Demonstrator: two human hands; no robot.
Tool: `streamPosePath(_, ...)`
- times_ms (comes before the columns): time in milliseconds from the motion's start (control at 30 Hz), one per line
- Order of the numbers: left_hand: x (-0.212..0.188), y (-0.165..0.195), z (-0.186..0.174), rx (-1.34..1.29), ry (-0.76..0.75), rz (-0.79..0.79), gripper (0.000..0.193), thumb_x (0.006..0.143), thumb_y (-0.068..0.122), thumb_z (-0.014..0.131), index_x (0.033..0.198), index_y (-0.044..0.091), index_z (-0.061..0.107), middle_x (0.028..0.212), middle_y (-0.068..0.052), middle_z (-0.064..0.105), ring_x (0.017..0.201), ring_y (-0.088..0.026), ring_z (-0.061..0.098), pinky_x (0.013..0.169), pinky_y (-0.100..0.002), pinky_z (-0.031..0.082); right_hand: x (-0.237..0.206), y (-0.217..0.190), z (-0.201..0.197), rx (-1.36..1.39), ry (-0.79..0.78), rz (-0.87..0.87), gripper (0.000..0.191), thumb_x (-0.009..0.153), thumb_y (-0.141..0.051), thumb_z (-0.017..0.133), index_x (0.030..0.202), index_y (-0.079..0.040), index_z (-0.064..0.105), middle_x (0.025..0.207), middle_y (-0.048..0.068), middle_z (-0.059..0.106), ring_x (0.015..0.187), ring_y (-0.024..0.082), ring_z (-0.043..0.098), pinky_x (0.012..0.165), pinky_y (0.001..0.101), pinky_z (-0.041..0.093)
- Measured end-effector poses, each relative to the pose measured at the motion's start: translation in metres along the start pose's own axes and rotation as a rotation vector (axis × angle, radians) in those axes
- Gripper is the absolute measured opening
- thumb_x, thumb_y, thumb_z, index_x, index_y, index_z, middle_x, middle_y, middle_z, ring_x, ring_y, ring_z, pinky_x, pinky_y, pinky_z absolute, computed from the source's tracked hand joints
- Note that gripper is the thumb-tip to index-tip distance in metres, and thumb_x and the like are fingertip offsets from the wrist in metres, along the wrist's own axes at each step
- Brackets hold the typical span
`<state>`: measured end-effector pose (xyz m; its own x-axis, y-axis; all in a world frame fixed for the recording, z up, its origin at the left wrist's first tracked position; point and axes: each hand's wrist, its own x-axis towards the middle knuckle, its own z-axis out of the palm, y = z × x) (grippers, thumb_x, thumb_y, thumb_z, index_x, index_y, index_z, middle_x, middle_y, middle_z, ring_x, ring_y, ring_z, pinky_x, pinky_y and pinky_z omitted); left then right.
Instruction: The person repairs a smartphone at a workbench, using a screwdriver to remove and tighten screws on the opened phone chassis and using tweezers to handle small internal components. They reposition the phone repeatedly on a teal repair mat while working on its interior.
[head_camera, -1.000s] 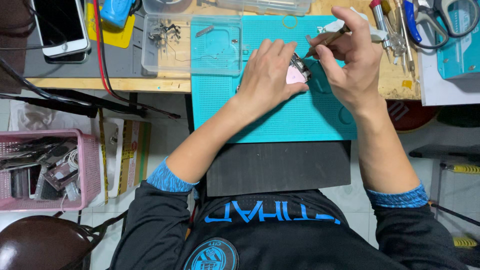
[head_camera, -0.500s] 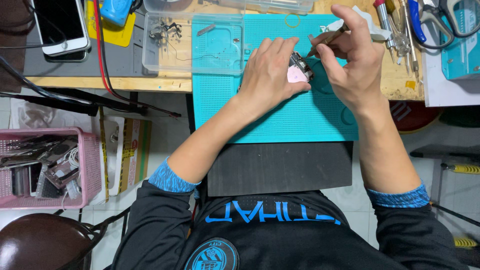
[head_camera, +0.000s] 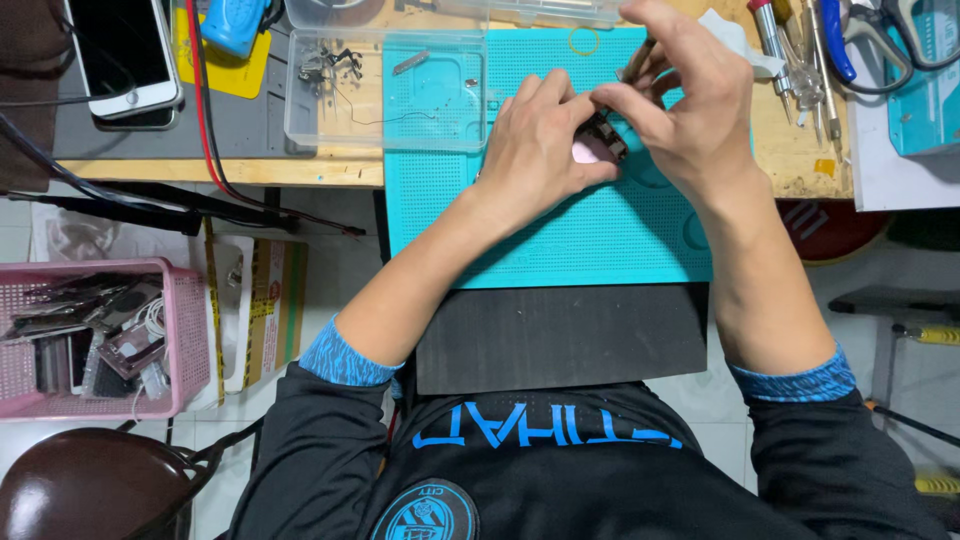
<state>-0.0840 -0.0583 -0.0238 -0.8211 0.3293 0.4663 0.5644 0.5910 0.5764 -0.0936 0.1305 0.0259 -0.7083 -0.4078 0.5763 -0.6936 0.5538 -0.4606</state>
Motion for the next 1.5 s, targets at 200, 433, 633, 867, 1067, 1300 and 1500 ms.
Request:
streamPosePath(200, 0.005, 0.000, 0.002, 0.000, 0.006, 0.014, 0.055, 0.063, 0.035, 0.095, 0.105, 0.008, 0.074, 0.102, -0.010, 0.057, 0.099, -0.033, 0.055, 0.086, -0.048, 0.049, 0.009, -0.001, -0.009, 0.107, -0.068, -0.089, 0.044, 0.097, 0.014, 0.069, 0.138, 0.000, 0.061, 0.093, 0.010, 0.069, 0.093, 0.018, 0.075, 0.084, 0.0280, 0.060)
streamPosePath(433, 0.008, -0.001, -0.001, 0.011, -0.016, 0.020, 0.062, 0.061, 0.036, 0.095, 0.110, 0.006, 0.073, 0.101, -0.013, 0.056, 0.097, -0.036, 0.054, 0.083, -0.050, 0.049, 0.019, 0.001, -0.011, 0.037, -0.020, -0.035, 0.043, 0.095, 0.010, 0.080, 0.134, -0.001, 0.066, 0.091, 0.013, 0.065, 0.082, 0.017, 0.068, 0.074, 0.0277, 0.058)
streamPosePath(633, 0.011, -0.002, 0.002, 0.036, -0.031, 0.005, 0.058, 0.061, 0.037, 0.095, 0.105, 0.006, 0.072, 0.103, -0.013, 0.057, 0.098, -0.036, 0.055, 0.083, -0.050, 0.049, 0.020, 0.004, -0.010, 0.012, -0.007, -0.070, 0.047, 0.094, 0.009, 0.082, 0.136, 0.000, 0.064, 0.093, 0.015, 0.065, 0.080, 0.020, 0.067, 0.072, 0.0300, 0.056)
streamPosePath(867, 0.012, 0.000, 0.002, 0.012, -0.027, 0.004, 0.062, 0.061, 0.033, 0.095, 0.110, 0.005, 0.070, 0.101, -0.013, 0.057, 0.095, -0.036, 0.055, 0.082, -0.049, 0.050, 0.017, -0.002, -0.016, 0.021, -0.033, -0.131, 0.052, 0.088, 0.009, 0.078, 0.136, 0.004, 0.059, 0.107, 0.020, 0.065, 0.088, 0.026, 0.069, 0.080, 0.0317, 0.059)
streamPosePath(1067, 0.010, 0.001, -0.001, 0.007, -0.032, 0.005, 0.061, 0.061, 0.030, 0.094, 0.112, 0.006, 0.071, 0.102, -0.012, 0.058, 0.096, -0.035, 0.055, 0.083, -0.049, 0.050, 0.015, 0.002, -0.019, 0.047, -0.091, -0.127, 0.047, 0.097, 0.012, 0.072, 0.141, -0.002, 0.060, 0.106, 0.013, 0.068, 0.096, 0.020, 0.072, 0.087, 0.0278, 0.061)
streamPosePath(1300, 0.010, -0.001, -0.001, 0.032, -0.043, 0.000, 0.061, 0.059, 0.034, 0.095, 0.107, 0.005, 0.069, 0.103, -0.013, 0.058, 0.096, -0.036, 0.055, 0.083, -0.049, 0.050, 0.011, 0.003, -0.014, 0.103, -0.128, -0.104, 0.052, 0.097, 0.012, 0.069, 0.145, 0.000, 0.055, 0.106, 0.014, 0.068, 0.095, 0.021, 0.072, 0.092, 0.0299, 0.061)
streamPosePath(1500, 0.008, -0.001, -0.002, 0.020, -0.031, 0.007, 0.062, 0.059, 0.032, 0.094, 0.109, 0.004, 0.070, 0.102, -0.013, 0.058, 0.095, -0.036, 0.055, 0.082, -0.049, 0.050, 0.011, 0.000, -0.012, 0.053, -0.109, -0.103, 0.056, 0.096, 0.011, 0.072, 0.148, 0.001, 0.052, 0.102, 0.013, 0.069, 0.095, 0.018, 0.073, 0.089, 0.0282, 0.062)
